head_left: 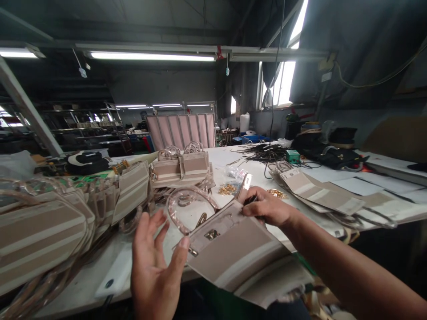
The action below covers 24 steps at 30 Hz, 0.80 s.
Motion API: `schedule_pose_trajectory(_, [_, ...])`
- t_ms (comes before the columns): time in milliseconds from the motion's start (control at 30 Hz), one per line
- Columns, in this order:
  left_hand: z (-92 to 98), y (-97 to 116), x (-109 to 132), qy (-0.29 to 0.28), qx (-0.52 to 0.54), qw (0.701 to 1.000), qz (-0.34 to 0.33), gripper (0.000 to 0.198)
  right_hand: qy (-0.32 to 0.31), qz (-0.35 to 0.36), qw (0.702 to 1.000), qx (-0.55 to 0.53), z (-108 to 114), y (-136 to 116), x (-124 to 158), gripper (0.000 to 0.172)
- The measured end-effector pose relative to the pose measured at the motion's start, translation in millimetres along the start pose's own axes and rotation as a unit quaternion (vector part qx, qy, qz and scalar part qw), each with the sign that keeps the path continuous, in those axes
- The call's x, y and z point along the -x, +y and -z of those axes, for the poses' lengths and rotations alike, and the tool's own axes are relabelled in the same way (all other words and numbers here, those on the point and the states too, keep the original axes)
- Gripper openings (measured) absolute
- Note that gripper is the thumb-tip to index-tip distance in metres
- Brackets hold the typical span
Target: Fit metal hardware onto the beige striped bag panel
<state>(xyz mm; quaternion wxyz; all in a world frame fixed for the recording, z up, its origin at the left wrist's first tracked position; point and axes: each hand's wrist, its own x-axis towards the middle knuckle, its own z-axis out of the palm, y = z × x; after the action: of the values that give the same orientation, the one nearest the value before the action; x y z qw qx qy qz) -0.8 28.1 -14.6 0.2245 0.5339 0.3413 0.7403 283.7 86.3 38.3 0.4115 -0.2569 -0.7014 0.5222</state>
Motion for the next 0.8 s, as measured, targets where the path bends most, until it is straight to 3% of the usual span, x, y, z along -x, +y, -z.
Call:
schedule_pose_trajectory(200, [4.8,-6,8,-0.019,0.051,0.987,0.151,0.104,-0.012,-0.041,0.999,-0.006,-4,10,5,0.03])
schedule_pose_trajectory(333, [19.2,-18,11,-0.155,0.192,0.918,0.312,0.093,-0.042,-0.076,0.996,-0.033,-2,22,15,0.03])
schedule_pose_trajectory(467, [30.6,-40,30,-0.308,0.209,0.858,0.354,0.074,-0.071,-0.121,0.99,-0.02,1,34,33,0.03])
schedule_pose_trajectory(567, [25.3,-53,60,-0.39,0.163,0.824,0.377,0.058,-0.075,-0.158,0.985,0.012,5,39,45,0.034])
schedule_pose_trajectory(667, [9.4,-64,98,-0.37,0.149,0.813,0.425,0.051,-0.096,-0.201,0.973,0.055,9,44,48,0.034])
schedule_pose_trajectory(800, [-9.6,-87,141,-0.237,0.222,0.782,0.532,0.052,-0.122,-0.263,0.951,0.102,15,67,32,0.034])
